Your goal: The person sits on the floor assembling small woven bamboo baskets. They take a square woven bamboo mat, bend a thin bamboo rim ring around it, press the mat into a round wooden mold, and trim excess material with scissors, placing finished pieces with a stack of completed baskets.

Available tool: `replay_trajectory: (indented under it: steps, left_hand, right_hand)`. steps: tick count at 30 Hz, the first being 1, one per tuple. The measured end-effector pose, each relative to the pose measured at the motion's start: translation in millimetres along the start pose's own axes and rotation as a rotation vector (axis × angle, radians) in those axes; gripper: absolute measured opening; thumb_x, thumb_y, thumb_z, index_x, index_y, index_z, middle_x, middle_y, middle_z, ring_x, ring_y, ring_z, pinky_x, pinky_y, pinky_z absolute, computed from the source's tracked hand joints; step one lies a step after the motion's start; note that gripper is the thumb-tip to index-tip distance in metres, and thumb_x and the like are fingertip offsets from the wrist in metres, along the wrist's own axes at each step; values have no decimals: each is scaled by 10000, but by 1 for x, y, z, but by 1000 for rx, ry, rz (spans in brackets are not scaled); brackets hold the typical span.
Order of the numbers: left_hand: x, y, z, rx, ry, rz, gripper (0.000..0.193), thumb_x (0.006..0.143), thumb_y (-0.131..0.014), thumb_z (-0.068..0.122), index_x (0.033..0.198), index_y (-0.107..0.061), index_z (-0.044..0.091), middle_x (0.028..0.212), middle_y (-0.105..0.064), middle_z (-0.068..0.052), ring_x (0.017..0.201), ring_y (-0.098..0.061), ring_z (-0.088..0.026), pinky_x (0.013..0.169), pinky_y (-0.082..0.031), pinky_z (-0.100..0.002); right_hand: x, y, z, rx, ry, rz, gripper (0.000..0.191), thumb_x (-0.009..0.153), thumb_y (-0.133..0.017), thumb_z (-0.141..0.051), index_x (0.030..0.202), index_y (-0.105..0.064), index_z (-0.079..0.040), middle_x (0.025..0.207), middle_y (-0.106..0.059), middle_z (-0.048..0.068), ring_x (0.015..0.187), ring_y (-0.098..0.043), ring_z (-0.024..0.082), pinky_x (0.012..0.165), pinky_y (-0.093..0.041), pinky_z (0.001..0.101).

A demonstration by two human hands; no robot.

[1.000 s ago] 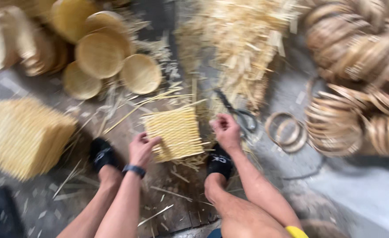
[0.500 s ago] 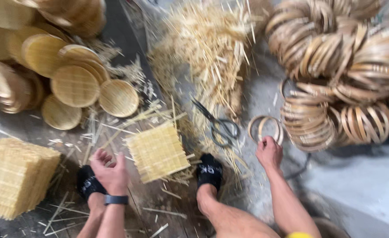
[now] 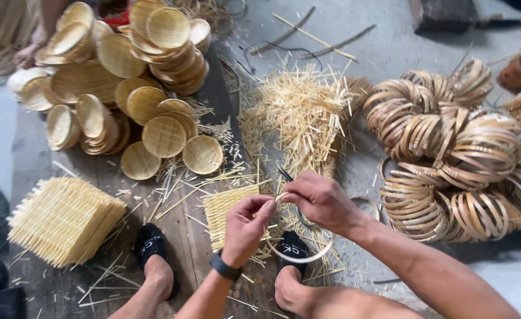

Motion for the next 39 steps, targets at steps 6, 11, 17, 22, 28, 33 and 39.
replay_trajectory:
  steps: [6,11,17,22,28,33,39]
  left_hand:
    - [-10,13,-13,-356,664,-124,627,909,-405,763,611,-479,217,496,-399,83,367,-338,-69,357,-250,-238]
    - [-15,34,-29,-437,674,-8,714,904,-389,850,547,-316,236,430,-267,105,334,-231,-71,339,-206,-253]
    - [2,64,-42,-487,539,34,582,964,-437,690,657,-490,198,491,-355,87,386,-297,-75,380,-248,-249]
    - [22,103,-20,-971,98,134,414,1050,-550,445,989,-677,56,635,-477,52,556,-422,-76,519,-378,-245]
    - [24,111,-30,-663,449,-97,232,933,-618,252,848,-679,45,646,-521,24,569,-450,-88,479,-359,-254]
    - [33,124,-41,-570,418,94,319,970,-647,252,694,-598,100,534,-422,51,468,-366,-89,430,-297,-248]
    - [37,130,-64,-600,498,61,324,953,-630,205,655,-524,129,510,-403,55,409,-305,-73,372,-247,-242]
  right_hand:
    - [17,-57,-59,-334,485,-93,160,824,-755,-102,939,-690,-11,858,-650,80,806,-641,201,712,-584,334]
    - [24,-97,-61,-411,356,-214,118,795,-741,-76,786,-636,-24,781,-614,92,732,-611,207,584,-553,330]
    - [48,-111,-21,-142,22,-230,208,849,-725,-199,903,-698,-1,836,-684,108,733,-674,188,626,-582,315]
    - [31,-119,51,956,-810,-7,348,1016,-513,-279,1170,-675,-12,835,-713,89,699,-694,160,618,-602,296]
    - [5,-151,66,1656,-703,-22,328,1091,-590,-205,1194,-705,84,634,-526,-9,534,-461,80,486,-414,219]
    - [-8,-178,82,1625,-1002,53,420,1033,-579,-324,869,-701,44,591,-483,11,536,-455,131,492,-402,279]
    - [-6,-194,73,1780,-836,-145,482,1046,-610,-282,611,-521,-95,537,-382,-10,471,-348,99,423,-308,253]
Point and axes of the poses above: each hand's wrist, its own x-axis towards the middle knuckle, its own y-axis out of the back of the hand, z = x × y, the point moved 6 cm from there along x, towards the middle knuckle
